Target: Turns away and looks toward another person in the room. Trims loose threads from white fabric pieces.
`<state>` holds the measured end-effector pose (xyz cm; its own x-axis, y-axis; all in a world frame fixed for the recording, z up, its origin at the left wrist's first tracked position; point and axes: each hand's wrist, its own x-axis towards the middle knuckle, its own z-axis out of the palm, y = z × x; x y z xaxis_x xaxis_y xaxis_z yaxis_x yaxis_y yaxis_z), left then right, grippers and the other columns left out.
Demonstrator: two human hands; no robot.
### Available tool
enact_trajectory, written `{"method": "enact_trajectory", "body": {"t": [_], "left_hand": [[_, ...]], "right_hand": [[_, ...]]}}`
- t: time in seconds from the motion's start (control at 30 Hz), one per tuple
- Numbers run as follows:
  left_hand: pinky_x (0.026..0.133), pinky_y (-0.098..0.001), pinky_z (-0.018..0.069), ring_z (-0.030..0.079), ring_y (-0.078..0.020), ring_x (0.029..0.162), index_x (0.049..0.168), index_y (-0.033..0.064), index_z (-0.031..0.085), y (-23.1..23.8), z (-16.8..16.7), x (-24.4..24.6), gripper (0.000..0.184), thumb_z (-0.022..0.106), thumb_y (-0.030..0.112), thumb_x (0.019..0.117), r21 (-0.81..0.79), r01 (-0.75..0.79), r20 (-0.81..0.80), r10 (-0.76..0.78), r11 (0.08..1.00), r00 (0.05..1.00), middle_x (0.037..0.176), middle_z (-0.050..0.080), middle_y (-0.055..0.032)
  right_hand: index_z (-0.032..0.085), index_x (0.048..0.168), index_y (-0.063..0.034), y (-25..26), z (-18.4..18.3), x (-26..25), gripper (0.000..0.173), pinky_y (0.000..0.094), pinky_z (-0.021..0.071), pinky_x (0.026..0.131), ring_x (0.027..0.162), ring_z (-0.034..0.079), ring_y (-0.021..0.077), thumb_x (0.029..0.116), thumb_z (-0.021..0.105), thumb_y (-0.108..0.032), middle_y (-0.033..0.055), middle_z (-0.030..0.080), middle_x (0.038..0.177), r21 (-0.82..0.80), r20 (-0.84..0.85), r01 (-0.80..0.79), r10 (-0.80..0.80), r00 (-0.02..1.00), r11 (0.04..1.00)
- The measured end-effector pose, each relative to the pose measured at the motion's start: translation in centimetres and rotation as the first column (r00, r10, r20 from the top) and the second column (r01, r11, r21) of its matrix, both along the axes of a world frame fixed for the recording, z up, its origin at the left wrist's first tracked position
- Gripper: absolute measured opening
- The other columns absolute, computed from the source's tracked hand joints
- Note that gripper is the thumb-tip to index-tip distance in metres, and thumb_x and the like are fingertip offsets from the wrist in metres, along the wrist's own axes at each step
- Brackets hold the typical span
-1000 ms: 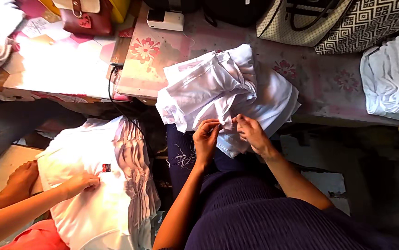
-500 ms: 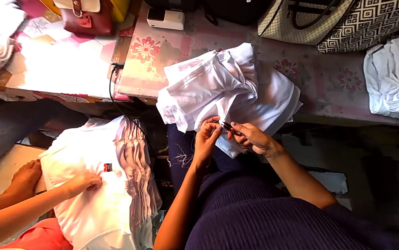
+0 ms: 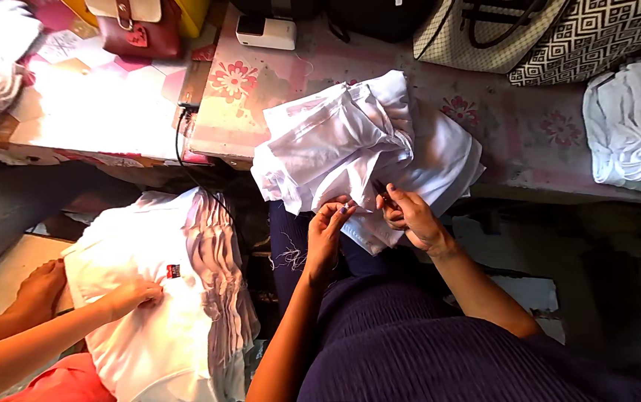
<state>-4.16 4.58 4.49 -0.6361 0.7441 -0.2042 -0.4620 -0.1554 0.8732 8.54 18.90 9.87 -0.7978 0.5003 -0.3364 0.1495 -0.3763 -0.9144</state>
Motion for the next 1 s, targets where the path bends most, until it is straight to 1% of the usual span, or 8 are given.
{"method": "enact_trajectory", "body": {"t": [0.1, 0.2, 0.23, 0.3, 0.4, 0.5, 0.6, 1.0], "left_hand": [[0.090, -0.0354, 0.0606, 0.073, -0.0185, 0.095, 0.107, -0.0076, 0.058, -1.5, -0.4, -0.2, 0.013, 0.048, -0.001, 0.1027, -0.251, 0.097, -0.072, -0.118, 0.963, 0.990, 0.104, 0.071, -0.0133], [0.086, -0.0310, 0.0594, 0.071, -0.0136, 0.091, 0.119, -0.0093, 0.061, -2.0, 0.7, -0.2, 0.024, 0.052, 0.000, 0.0988, -0.421, 0.149, -0.210, -0.256, 0.895, 0.944, 0.110, 0.069, -0.0145], [0.086, -0.0297, 0.0596, 0.071, -0.0129, 0.091, 0.120, -0.0095, 0.061, -1.6, 1.3, 0.0, 0.025, 0.049, -0.001, 0.0995, -0.357, 0.138, -0.133, -0.197, 0.924, 0.971, 0.111, 0.069, -0.0137], [0.085, -0.0297, 0.0595, 0.071, -0.0153, 0.088, 0.118, -0.0087, 0.059, 0.0, 2.8, 0.1, 0.023, 0.043, 0.000, 0.1048, -0.189, 0.105, 0.278, -0.049, 0.976, 0.959, 0.105, 0.070, -0.0117], [0.080, -0.0271, 0.0603, 0.071, -0.0158, 0.081, 0.108, 0.0026, 0.057, 2.5, 3.5, -0.3, 0.016, 0.046, 0.014, 0.1080, -0.114, 0.081, 0.725, 0.027, 0.990, 0.688, 0.092, 0.069, -0.0095], [0.077, -0.0235, 0.0563, 0.066, -0.0116, 0.078, 0.100, 0.0072, 0.059, 3.4, 2.9, 0.4, 0.013, 0.047, 0.008, 0.1063, -0.045, -0.018, 0.673, 0.043, 0.999, 0.738, 0.086, 0.066, -0.0048], [0.075, -0.0235, 0.0562, 0.066, -0.0110, 0.076, 0.097, 0.0073, 0.059, 3.4, 2.7, 0.6, 0.013, 0.049, 0.005, 0.1047, -0.025, -0.071, 0.628, 0.071, 0.997, 0.775, 0.085, 0.066, -0.0044], [0.077, -0.0245, 0.0560, 0.066, -0.0112, 0.077, 0.092, 0.0063, 0.062, 3.2, 2.6, 0.9, 0.017, 0.050, 0.004, 0.1044, 0.001, -0.073, 0.563, 0.060, 0.997, 0.824, 0.084, 0.067, -0.0044]], "right_hand": [[0.062, 0.094, -0.0095, -0.1, 0.2, 0.3, 0.044, 0.0143, 0.0277, 0.046, 0.047, 0.030, -0.0031, 0.1125, 0.028, -0.030, -0.0127, 0.037, 0.058, 0.133, -0.008, 0.051, -0.050, 0.999, 0.990], [0.065, 0.103, -0.0089, -0.1, 0.1, 0.6, 0.037, 0.0151, 0.0306, 0.048, 0.049, 0.033, -0.0034, 0.1110, 0.034, -0.027, -0.0140, 0.038, 0.060, 0.269, -0.003, 0.038, -0.038, 0.999, 0.962], [0.066, 0.104, -0.0096, 0.0, 0.0, 0.7, 0.034, 0.0153, 0.0316, 0.049, 0.050, 0.034, -0.0035, 0.1102, 0.037, -0.026, -0.0143, 0.039, 0.061, 0.312, 0.002, 0.023, -0.025, 1.000, 0.950], [0.067, 0.103, -0.0087, 0.1, -0.1, 0.6, 0.028, 0.0158, 0.0340, 0.052, 0.053, 0.037, -0.0034, 0.1082, 0.043, -0.023, -0.0129, 0.041, 0.063, 0.444, 0.026, -0.012, 0.001, 1.000, 0.896], [0.070, 0.100, -0.0033, 0.7, 0.1, 0.7, 0.028, 0.0158, 0.0406, 0.058, 0.059, 0.046, -0.0030, 0.1055, 0.053, -0.024, -0.0061, 0.053, 0.068, 0.763, 0.052, -0.067, 0.042, 0.998, 0.642], [0.072, 0.098, -0.0018, 1.7, -0.1, 1.0, 0.037, 0.0287, 0.0464, 0.055, 0.057, 0.055, 0.0106, 0.1045, 0.055, -0.035, 0.0035, 0.061, 0.066, 0.942, 0.104, -0.108, 0.029, 0.994, 0.319], [0.072, 0.096, -0.0009, 2.5, -0.8, 0.8, 0.038, 0.0355, 0.0471, 0.050, 0.054, 0.059, 0.0186, 0.1038, 0.056, -0.035, 0.0071, 0.062, 0.064, 0.982, 0.123, -0.124, 0.014, 0.992, 0.144], [0.071, 0.092, -0.0019, 2.0, -1.9, -0.6, 0.039, 0.0371, 0.0447, 0.046, 0.050, 0.060, 0.0214, 0.1031, 0.057, -0.037, 0.0075, 0.062, 0.061, 0.993, 0.115, -0.115, 0.015, 0.993, -0.001]]}}
